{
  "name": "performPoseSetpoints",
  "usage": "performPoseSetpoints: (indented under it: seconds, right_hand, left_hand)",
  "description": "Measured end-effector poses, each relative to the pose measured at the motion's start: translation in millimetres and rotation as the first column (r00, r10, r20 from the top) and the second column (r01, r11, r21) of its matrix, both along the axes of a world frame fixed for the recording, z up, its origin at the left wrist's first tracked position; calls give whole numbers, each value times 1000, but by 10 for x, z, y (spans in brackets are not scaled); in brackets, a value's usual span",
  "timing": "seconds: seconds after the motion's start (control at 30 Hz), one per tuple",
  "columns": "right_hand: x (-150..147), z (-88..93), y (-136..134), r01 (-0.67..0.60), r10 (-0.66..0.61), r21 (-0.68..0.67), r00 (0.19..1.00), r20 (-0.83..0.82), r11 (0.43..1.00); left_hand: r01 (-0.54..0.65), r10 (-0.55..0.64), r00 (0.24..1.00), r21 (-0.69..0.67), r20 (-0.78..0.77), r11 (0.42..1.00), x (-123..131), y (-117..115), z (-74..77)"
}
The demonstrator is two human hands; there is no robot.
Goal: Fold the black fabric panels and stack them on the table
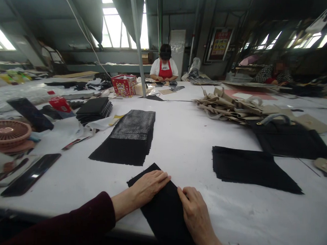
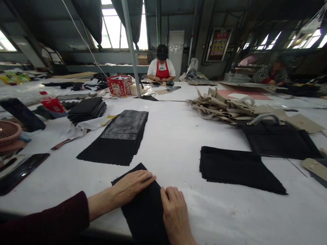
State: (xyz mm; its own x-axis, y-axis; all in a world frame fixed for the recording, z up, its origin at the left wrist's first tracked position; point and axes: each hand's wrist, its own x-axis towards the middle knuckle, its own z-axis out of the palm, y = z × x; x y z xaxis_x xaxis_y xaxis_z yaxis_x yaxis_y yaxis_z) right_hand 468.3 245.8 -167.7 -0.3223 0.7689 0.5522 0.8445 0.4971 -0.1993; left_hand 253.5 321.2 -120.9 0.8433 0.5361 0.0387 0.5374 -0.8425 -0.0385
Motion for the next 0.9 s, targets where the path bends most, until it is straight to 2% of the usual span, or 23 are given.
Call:
performPoseSetpoints:
  seconds: [0.4, 0.63, 0.9]
  right_hand:
    - [134, 45, -114, -7, 8, -60, 1000, 21, 998]
    - [206, 68, -184, -9, 13, -126, 999, 32, 992]
    - [261, 114, -258, 20, -10, -118, 997, 78, 993]
  left_hand:
    - [54, -54, 997, -5, -61, 999, 90, -53, 84]
    - [59, -65, 995, -84, -75, 995, 142, -70, 76]
    - [57, -61, 989, -33, -137, 998, 225, -135, 84]
